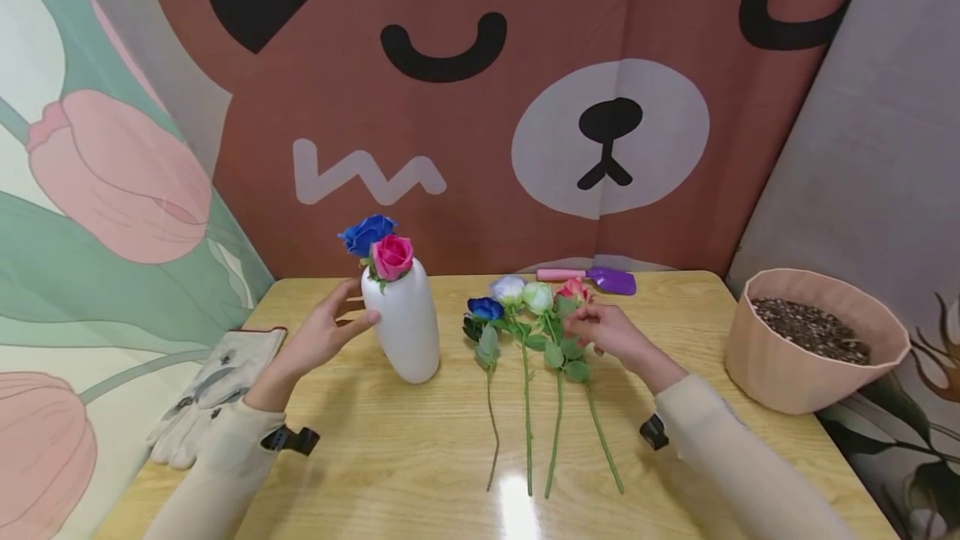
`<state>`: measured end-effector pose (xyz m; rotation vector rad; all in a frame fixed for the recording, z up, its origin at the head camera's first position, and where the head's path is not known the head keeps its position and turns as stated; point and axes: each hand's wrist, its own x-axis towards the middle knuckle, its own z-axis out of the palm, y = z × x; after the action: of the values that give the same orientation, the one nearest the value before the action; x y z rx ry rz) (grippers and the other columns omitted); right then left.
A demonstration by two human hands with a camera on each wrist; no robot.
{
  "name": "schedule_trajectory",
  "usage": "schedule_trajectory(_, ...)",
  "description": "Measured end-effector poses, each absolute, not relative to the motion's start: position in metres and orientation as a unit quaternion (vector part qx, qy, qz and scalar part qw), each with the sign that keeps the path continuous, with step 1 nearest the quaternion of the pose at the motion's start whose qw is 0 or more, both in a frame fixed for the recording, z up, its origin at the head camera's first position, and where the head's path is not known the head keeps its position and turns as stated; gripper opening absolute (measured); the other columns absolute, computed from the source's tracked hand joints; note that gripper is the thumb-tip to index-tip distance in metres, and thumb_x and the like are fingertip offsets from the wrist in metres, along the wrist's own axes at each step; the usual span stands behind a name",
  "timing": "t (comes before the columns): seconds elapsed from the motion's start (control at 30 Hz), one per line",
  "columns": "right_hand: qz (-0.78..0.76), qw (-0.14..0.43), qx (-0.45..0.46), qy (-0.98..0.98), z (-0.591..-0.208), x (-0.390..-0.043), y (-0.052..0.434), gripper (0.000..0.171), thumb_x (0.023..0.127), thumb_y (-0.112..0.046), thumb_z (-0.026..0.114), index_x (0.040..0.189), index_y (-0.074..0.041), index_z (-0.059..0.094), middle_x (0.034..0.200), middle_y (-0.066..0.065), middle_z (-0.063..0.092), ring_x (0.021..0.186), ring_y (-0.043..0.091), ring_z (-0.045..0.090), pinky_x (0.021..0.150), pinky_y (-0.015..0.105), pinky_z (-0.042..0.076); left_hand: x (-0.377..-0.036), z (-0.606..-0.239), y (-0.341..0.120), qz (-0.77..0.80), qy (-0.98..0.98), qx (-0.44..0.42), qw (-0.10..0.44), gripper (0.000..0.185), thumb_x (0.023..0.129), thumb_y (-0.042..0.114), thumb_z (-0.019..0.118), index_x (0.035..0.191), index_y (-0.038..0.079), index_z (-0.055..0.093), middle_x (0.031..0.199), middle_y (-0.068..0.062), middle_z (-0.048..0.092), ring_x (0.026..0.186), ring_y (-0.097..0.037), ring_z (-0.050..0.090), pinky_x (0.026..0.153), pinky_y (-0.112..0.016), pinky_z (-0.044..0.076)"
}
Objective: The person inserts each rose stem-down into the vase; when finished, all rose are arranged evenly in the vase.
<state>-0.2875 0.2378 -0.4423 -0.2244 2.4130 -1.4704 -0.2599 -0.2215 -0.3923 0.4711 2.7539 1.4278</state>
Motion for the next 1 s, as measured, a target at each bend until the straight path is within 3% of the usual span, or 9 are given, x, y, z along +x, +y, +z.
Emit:
schedule_trajectory(0.2, -0.497, 0.163, -0.067, 0.85, -0.462, -0.29, 0.252, 0.04, 0.102, -0.033, 0.057, 0.121, 0.002, 0.059, 0.111, 0.016, 0.069, 0.086, 0.023, 0.062, 0.062, 0.034, 0.048, -0.259, -0.392, -0.221, 0.456, 0.877, 0.15, 0.002, 0.073, 0.093, 0.051, 0.065, 0.154, 0.024, 0.034, 0.156, -0.007, 0.042, 0.134, -0.038, 0.052, 0.099, -0.054, 0.054)
schedule_trajectory(0.43, -0.466, 0.158, -0.054, 0.869, -0.478, -0.292, 0.262, 0.031, 0.101, -0.028, 0.059, 0.112, 0.0, 0.064, 0.093, 0.007, 0.068, 0.068, 0.012, 0.052, 0.053, 0.027, 0.042, -0.258, -0.391, -0.221, 0.455, 0.878, 0.149, 0.004, 0.073, 0.094, 0.05, 0.065, 0.154, 0.023, 0.034, 0.155, -0.007, 0.042, 0.135, -0.038, 0.051, 0.099, -0.054, 0.054)
schedule_trajectory(0.63, -0.458, 0.162, -0.055, 0.872, -0.488, -0.289, 0.264, 0.025, 0.101, -0.022, 0.059, 0.11, 0.0, 0.065, 0.099, 0.007, 0.071, 0.08, 0.015, 0.064, 0.057, 0.026, 0.048, -0.259, -0.391, -0.221, 0.456, 0.877, 0.149, 0.004, 0.073, 0.094, 0.051, 0.065, 0.154, 0.024, 0.034, 0.156, -0.007, 0.041, 0.135, -0.038, 0.051, 0.099, -0.053, 0.054)
schedule_trajectory(1.0, -0.46, 0.182, -0.042, 0.868, -0.495, -0.287, 0.264, 0.026, 0.098, -0.02, 0.062, 0.11, 0.002, 0.067, 0.087, 0.004, 0.07, 0.072, 0.013, 0.064, 0.052, 0.024, 0.045, -0.26, -0.391, -0.222, 0.457, 0.877, 0.147, 0.007, 0.075, 0.092, 0.053, 0.065, 0.154, 0.025, 0.034, 0.156, -0.007, 0.041, 0.135, -0.037, 0.051, 0.099, -0.053, 0.054)
